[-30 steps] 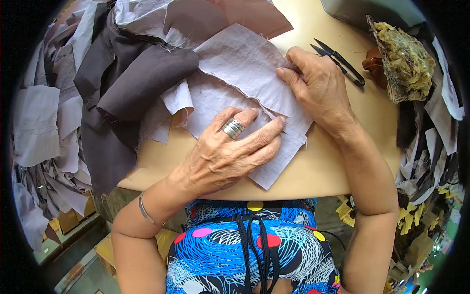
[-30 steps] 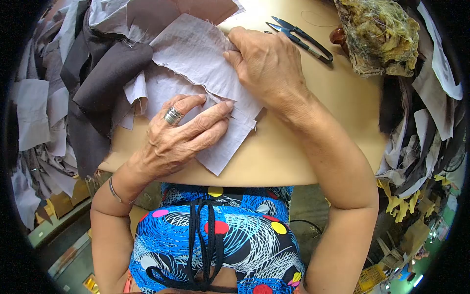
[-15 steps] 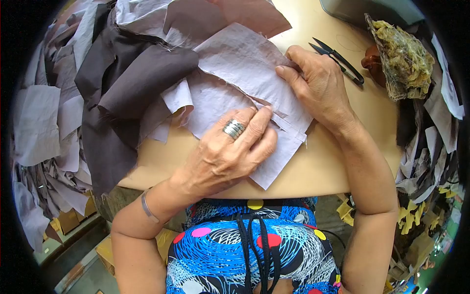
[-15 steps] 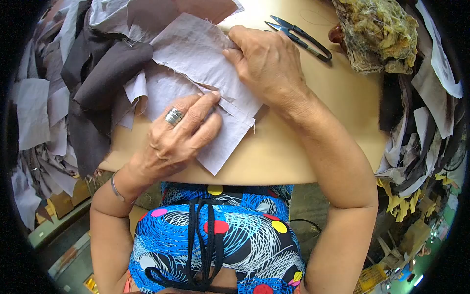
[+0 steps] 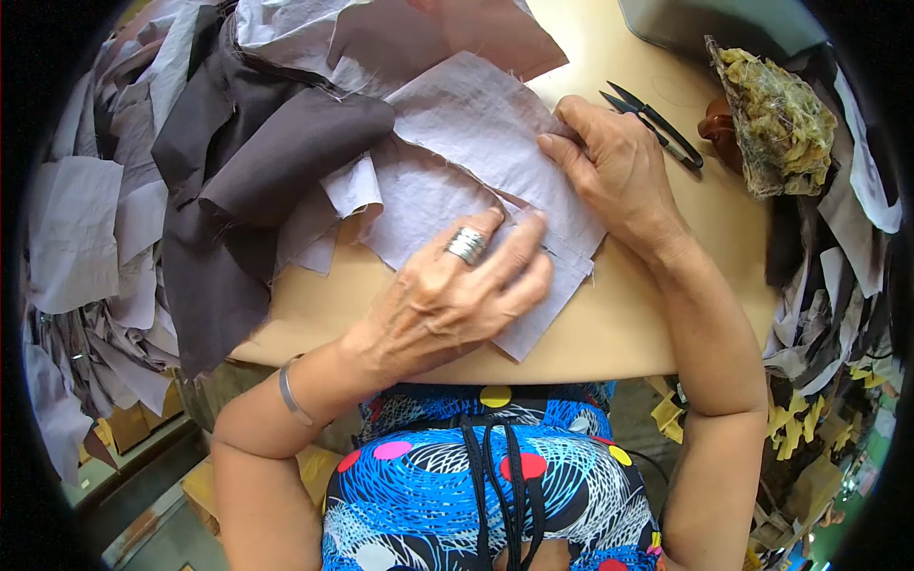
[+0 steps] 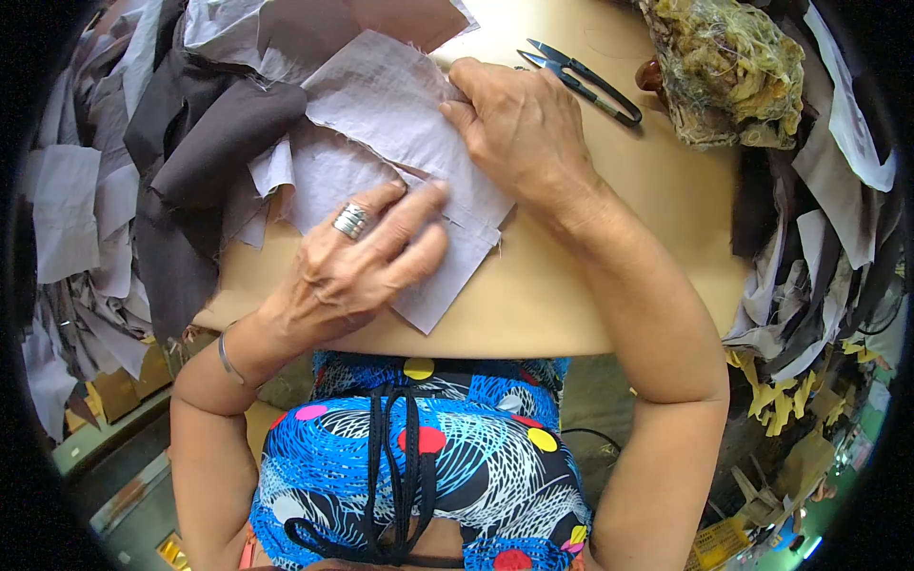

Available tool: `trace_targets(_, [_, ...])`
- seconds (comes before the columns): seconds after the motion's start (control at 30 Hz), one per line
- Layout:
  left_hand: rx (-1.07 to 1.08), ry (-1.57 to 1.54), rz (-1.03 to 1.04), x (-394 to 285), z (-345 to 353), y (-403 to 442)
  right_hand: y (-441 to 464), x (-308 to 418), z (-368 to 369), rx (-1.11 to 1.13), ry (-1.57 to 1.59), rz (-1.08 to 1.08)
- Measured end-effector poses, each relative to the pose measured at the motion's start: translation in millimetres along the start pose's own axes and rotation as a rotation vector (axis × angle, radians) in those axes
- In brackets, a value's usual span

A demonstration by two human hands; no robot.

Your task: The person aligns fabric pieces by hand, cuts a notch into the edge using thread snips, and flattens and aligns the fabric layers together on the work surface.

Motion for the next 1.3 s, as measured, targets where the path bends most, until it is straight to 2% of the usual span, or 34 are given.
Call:
trace_targets(0.1, [-0.087, -0.065, -0.03, 9, -5, -5, -1, 1, 1, 0.003, 0.019, 0.012])
trace_targets(0.27, [-0.069, -0.046, -0.022, 8, -5, -5, 3, 14, -4, -0.113, -0.07, -0.075])
trace_targets(0.57, [-0.081, -0.019, -0.029, 10, -4, -5, 6, 5, 0, -0.06, -0.012, -0.009])
trace_targets(0.8, [-0.006, 0.029, 0.03, 3, -3, 2, 7, 7, 0, -0.085, -0.044, -0.052])
trace_targets(0.9, [0.004, -0.064, -0.061, 10, -7, 5, 6, 7, 0, -0.079, -0.047, -0.051])
trace_targets(1.03, [-0.065, 0.028, -0.197, 21, -2, -3, 5, 7, 1, -0.081, -0.004, -0.044])
trace_targets(1.13, [-0.008, 0.054, -0.007, 8, -3, 0, 5, 8, 1, -0.08, -0.004, -0.052])
trace_targets(1.3, [0.048, 0.022, 0.061, 3, -3, 5, 4, 8, 2, -0.063, 0.004, -0.068])
Point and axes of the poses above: each hand's wrist, its own y-axis towards the middle knuckle, its own z-axis out of the palm, x = y × z, the point moved 10 cm from there along y, towards the middle knuckle, and after that the axes turned 10 degrees about -y, right-handed, at the moved point
